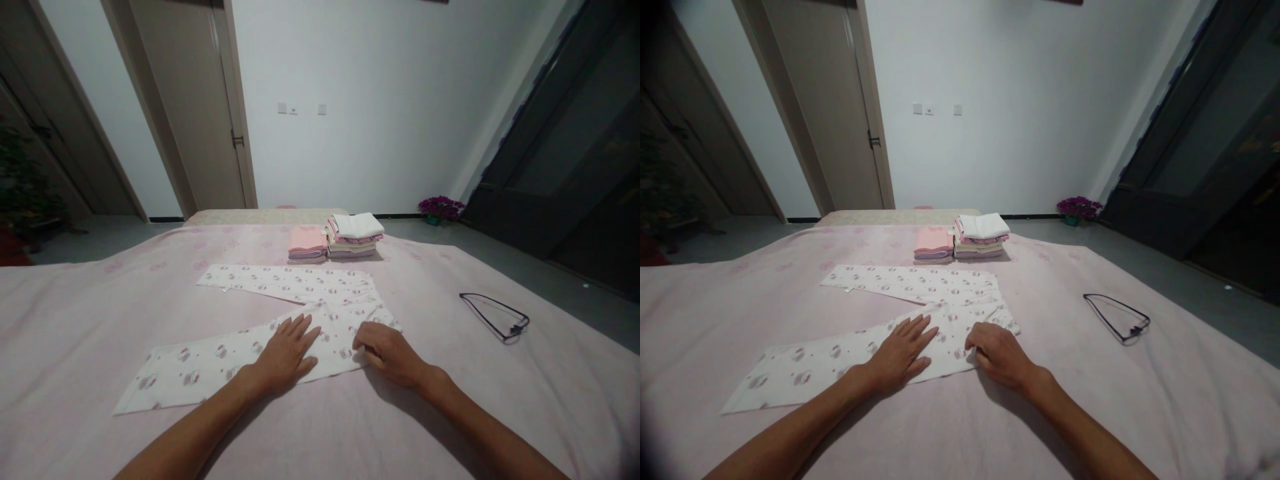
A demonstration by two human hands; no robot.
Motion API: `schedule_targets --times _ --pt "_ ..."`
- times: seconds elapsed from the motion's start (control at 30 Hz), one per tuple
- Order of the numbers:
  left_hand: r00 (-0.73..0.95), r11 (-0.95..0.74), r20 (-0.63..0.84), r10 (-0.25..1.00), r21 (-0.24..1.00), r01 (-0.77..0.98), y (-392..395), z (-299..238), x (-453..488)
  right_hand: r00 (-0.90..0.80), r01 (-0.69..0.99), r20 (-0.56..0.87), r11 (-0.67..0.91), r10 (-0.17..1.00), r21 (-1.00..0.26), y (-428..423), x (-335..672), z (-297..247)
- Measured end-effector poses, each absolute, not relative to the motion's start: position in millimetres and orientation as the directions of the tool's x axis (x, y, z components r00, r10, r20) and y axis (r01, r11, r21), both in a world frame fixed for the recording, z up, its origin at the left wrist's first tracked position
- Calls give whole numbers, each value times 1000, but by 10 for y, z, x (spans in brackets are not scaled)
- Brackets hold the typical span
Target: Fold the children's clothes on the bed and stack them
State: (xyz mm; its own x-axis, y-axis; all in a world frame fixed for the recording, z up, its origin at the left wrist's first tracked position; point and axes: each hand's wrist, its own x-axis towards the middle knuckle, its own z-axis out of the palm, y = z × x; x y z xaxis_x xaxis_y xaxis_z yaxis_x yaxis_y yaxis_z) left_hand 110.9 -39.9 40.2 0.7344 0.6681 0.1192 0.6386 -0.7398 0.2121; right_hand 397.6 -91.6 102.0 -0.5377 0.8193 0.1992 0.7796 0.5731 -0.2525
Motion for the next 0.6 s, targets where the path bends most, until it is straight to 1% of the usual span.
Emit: schedule_targets --times 0.07,0.1,0.13,0.2,0.27,0.3,0.43,0.6 --pt "736 -739 101 669 188 646 -430 429 1123 -486 785 281 554 828 -277 -771 3852 982" --pt "735 -737 90 672 180 652 -444 443 1127 -481 791 283 550 830 -268 -698 3795 944" --pt "733 -734 80 675 173 657 -457 457 1127 -483 804 257 540 837 -248 -628 3749 893" --pt "730 -730 70 680 165 663 -483 479 1109 -468 850 154 491 870 -191 -511 3710 763" --pt "732 -732 70 677 164 661 -509 494 1052 -423 894 65 428 904 -130 -428 3746 624" --pt "736 -735 70 674 166 657 -522 500 1006 -398 911 46 400 916 -104 -400 3785 562" --pt "748 -745 49 662 158 648 -570 523 694 -332 941 71 336 941 -39 -338 3975 406" --pt "705 -709 76 705 104 698 -646 496 100 -297 954 110 300 949 -11 -302 4095 328"
